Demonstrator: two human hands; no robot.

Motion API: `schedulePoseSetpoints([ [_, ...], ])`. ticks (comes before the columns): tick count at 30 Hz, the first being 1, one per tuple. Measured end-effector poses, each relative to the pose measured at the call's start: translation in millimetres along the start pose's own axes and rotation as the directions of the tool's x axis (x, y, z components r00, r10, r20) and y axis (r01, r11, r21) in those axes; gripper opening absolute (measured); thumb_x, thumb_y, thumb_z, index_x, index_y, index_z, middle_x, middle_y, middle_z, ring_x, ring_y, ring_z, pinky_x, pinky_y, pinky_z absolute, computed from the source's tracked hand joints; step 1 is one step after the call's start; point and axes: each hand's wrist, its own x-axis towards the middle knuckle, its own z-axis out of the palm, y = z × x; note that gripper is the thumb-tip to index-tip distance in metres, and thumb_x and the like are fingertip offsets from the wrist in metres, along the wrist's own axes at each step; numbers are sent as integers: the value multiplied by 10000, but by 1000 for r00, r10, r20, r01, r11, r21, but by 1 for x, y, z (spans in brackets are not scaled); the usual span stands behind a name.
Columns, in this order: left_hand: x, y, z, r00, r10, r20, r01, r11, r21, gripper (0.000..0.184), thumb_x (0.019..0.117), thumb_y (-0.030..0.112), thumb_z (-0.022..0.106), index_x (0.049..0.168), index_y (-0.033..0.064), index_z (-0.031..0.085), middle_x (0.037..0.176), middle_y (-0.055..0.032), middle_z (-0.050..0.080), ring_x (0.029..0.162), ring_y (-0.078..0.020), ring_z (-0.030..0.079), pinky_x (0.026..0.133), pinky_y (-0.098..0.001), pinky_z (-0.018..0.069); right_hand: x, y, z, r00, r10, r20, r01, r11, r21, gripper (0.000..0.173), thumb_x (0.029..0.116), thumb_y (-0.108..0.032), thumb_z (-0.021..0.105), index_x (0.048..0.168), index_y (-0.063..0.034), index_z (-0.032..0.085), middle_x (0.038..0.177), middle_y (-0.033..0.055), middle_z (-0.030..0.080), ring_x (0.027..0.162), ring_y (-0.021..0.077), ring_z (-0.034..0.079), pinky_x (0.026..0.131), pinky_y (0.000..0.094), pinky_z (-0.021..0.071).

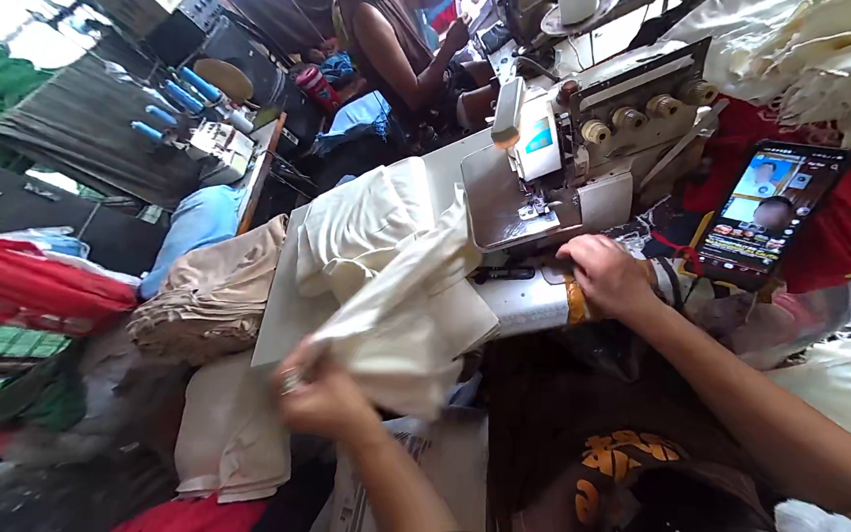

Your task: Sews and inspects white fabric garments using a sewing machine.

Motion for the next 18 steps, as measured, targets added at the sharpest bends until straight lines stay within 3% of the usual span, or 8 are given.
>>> schedulePoseSetpoints([
  [2, 38, -24, -36, 983, -70, -172, 110, 965, 237, 279, 975, 52, 609, 1198, -109, 657, 1223, -244, 674, 1193, -268, 640, 1066, -340, 471, -2, -7, 21, 988, -140, 66, 135, 988, 71, 187, 973, -70, 607, 1108, -49, 734, 1193, 163, 696, 1180, 357, 634, 1043, 572, 480],
  [3, 50, -35, -49, 981, -101, -165, 154, 923, 352, 328, 971, 53, 578, 1263, -83, 640, 1310, -254, 635, 1278, -316, 588, 1112, -388, 427, -3, -13, 33, 981, -172, 89, 165, 983, 82, 200, 998, -107, 590, 1128, -66, 736, 1232, 157, 691, 1210, 356, 627, 1055, 575, 474],
  [5, 62, -44, -60, 986, -165, -12, 151, 869, 471, 482, 935, 58, 591, 1399, -69, 551, 1458, -309, 504, 1400, -434, 456, 1162, -510, 365, -3, -24, 56, 974, -200, 104, 193, 978, 76, 202, 1010, -117, 580, 1140, -65, 726, 1254, 157, 690, 1230, 362, 627, 1053, 570, 488],
  [7, 58, -34, -47, 976, -124, 180, 38, 908, 417, 435, 957, 56, 608, 1363, -95, 572, 1445, -335, 507, 1386, -467, 462, 1161, -537, 365, -3, -29, 71, 973, -219, 78, 218, 976, 22, 206, 1015, -106, 557, 1132, -61, 721, 1227, 143, 704, 1214, 351, 639, 1031, 542, 513],
  [10, 36, -5, 9, 893, 13, 450, -112, 974, 195, 261, 993, 52, 602, 1208, -66, 691, 1289, -264, 653, 1230, -365, 630, 1061, -476, 496, -4, -30, 73, 974, -220, 49, 221, 975, -11, 222, 1028, -122, 542, 1136, -69, 728, 1183, 130, 712, 1182, 333, 648, 1025, 508, 517],
  [13, 24, 23, 85, 695, 121, 709, -226, 972, 56, 227, 1017, 109, 611, 1176, 0, 730, 1255, -195, 685, 1181, -336, 657, 1033, -501, 516, -9, -28, 73, 975, -224, 15, 224, 973, -48, 219, 1021, -118, 549, 1127, -87, 739, 1147, 117, 720, 1130, 322, 660, 993, 480, 529],
  [15, 27, 34, 144, 624, 128, 771, -299, 951, 84, 259, 1048, 144, 556, 1159, -7, 734, 1233, -219, 689, 1177, -383, 651, 1034, -546, 496, -10, -29, 74, 974, -226, 0, 225, 971, -80, 218, 1025, -116, 545, 1119, -95, 740, 1144, 101, 726, 1110, 306, 667, 979, 456, 535],
  [18, 35, 40, 220, 512, -85, 855, -358, 883, 302, 313, 1018, 255, 616, 1131, -16, 723, 1236, -281, 645, 1215, -470, 587, 1015, -642, 455, -11, -29, 76, 973, -231, -7, 229, 967, -110, 213, 1034, -128, 538, 1123, -103, 731, 1153, 92, 728, 1116, 295, 668, 986, 442, 534],
])
